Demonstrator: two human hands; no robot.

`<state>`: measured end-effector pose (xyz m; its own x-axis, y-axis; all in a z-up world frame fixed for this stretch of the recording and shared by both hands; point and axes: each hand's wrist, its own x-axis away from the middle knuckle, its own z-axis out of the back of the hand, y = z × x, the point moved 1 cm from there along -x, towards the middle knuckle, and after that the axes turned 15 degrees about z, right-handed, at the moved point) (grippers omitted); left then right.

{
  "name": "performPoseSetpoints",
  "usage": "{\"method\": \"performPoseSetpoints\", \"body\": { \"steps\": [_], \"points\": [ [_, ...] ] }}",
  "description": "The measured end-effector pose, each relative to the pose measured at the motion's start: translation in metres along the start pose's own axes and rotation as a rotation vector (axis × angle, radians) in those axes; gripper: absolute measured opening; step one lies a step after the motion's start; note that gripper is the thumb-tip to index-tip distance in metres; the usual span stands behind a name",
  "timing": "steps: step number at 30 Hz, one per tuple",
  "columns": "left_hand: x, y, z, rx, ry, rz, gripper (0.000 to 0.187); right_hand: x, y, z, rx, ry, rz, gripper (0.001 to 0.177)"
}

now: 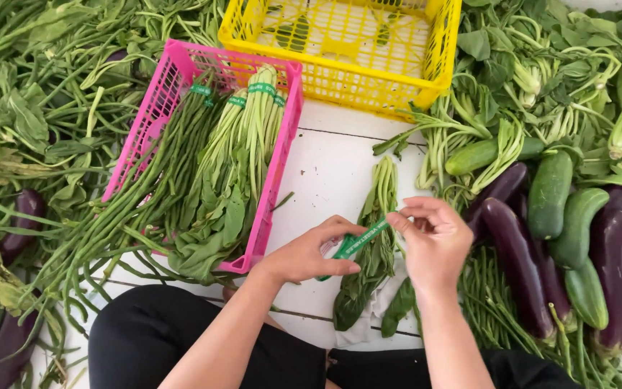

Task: Sorting and bundling long beans using green adhesive tape labels.

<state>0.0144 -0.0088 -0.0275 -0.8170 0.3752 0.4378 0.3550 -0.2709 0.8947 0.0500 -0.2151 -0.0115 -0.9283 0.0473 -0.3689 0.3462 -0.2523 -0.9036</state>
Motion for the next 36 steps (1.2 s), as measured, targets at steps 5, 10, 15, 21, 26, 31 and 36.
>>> {"method": "performPoseSetpoints", "body": {
  "steps": [5,10,15,21,26,31,36],
  "points": [
    [0.000,0.001,-0.001,0.023,0.002,-0.022,0.064,-0.003,-0.001,0.004,-0.064,-0.011,-0.071,0.036],
    [0.006,0.014,0.000,0.028,-0.051,-0.019,0.087,-0.001,0.011,-0.003,-0.087,-0.020,-0.094,0.038],
    [0.007,0.008,0.003,0.025,-0.085,0.000,0.095,-0.001,0.011,-0.004,-0.063,-0.075,-0.112,0.039],
    [0.003,0.001,0.001,0.017,-0.094,0.007,0.093,-0.001,0.001,-0.005,0.030,-0.099,-0.090,0.039],
    [0.007,0.009,0.001,0.013,-0.072,0.023,0.101,0.003,0.011,-0.006,0.015,-0.067,-0.026,0.034],
    [0.007,0.009,0.001,0.013,-0.051,0.020,0.102,0.000,0.006,-0.004,0.026,-0.053,0.000,0.034],
    [0.003,0.001,0.000,-0.044,-0.053,0.035,0.098,0.001,0.002,-0.003,0.032,-0.059,-0.011,0.035]
  ]
}}
